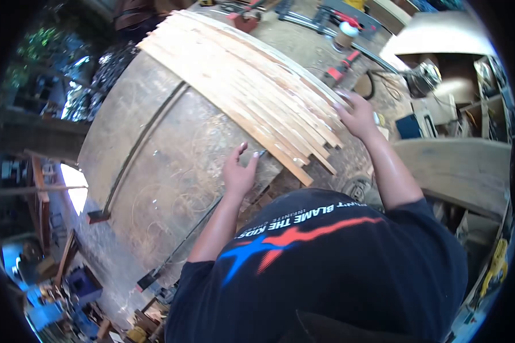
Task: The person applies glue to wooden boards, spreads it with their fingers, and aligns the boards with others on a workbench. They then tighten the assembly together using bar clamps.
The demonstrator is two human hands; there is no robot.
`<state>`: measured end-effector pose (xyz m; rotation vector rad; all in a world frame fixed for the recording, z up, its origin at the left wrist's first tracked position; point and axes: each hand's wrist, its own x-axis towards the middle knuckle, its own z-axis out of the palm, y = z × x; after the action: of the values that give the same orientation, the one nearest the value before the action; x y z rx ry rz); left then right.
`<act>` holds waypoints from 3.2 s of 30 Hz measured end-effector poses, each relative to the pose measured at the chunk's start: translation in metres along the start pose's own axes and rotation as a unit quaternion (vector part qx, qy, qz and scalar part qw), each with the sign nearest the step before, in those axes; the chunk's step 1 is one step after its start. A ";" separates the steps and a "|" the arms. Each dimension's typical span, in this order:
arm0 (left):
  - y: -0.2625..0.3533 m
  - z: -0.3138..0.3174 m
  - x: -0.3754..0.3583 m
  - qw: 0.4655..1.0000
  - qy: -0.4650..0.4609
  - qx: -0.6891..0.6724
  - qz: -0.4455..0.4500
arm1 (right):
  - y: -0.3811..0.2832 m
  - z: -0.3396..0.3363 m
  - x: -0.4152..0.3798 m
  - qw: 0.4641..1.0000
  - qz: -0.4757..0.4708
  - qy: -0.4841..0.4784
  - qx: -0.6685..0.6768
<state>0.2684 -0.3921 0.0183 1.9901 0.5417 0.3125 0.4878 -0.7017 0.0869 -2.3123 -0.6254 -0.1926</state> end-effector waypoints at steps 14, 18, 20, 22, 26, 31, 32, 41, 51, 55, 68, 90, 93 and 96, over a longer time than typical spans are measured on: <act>-0.010 -0.021 0.018 0.991 -0.092 -0.089 -0.032 | -0.029 -0.014 -0.072 0.989 0.142 -0.036 0.037; -0.006 -0.022 0.025 0.992 -0.088 -0.083 -0.020 | -0.024 -0.022 -0.069 0.993 0.111 -0.049 -0.005; -0.002 -0.018 0.022 0.994 -0.076 -0.077 -0.018 | -0.020 -0.035 -0.070 0.983 0.176 -0.039 -0.016; 0.000 -0.011 0.016 0.996 -0.037 -0.080 -0.018 | 0.003 -0.040 -0.071 0.984 0.180 -0.003 -0.012; -0.001 0.019 -0.001 0.996 0.044 -0.068 -0.028 | 0.057 -0.064 -0.076 0.978 0.201 -0.002 -0.059; 0.032 0.059 -0.025 0.991 0.120 -0.037 -0.034 | 0.150 -0.090 -0.095 0.975 0.187 -0.005 0.120; 0.050 0.067 -0.033 0.987 0.143 -0.058 -0.044 | 0.167 -0.101 -0.099 0.974 0.193 -0.021 0.116; 0.096 0.127 -0.114 0.972 0.220 -0.021 -0.078 | 0.223 -0.126 -0.094 0.954 0.196 -0.189 0.123; 0.080 0.126 -0.135 0.969 0.221 -0.005 -0.109 | 0.141 -0.068 -0.026 0.952 -0.095 -0.286 0.053; 0.061 0.107 -0.100 0.971 0.218 0.022 -0.096 | 0.113 -0.056 -0.001 0.937 -0.121 -0.328 0.001; 0.039 0.096 -0.019 0.985 0.128 0.038 -0.106 | 0.114 -0.033 0.037 0.897 -0.243 -0.367 -0.032; -0.008 0.110 -0.019 0.980 0.168 -0.051 -0.090 | 0.141 -0.018 0.047 0.901 -0.159 -0.358 0.187; 0.019 0.112 -0.023 0.982 0.165 0.003 -0.096 | 0.145 -0.018 0.044 0.907 -0.169 -0.342 0.178; 0.039 0.111 -0.024 0.982 0.142 -0.008 -0.127 | 0.138 -0.029 0.045 0.900 -0.141 -0.370 0.183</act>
<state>0.3053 -0.5048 0.0023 1.8447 0.9615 0.4432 0.5959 -0.7903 0.0378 -1.8683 -1.2509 0.6575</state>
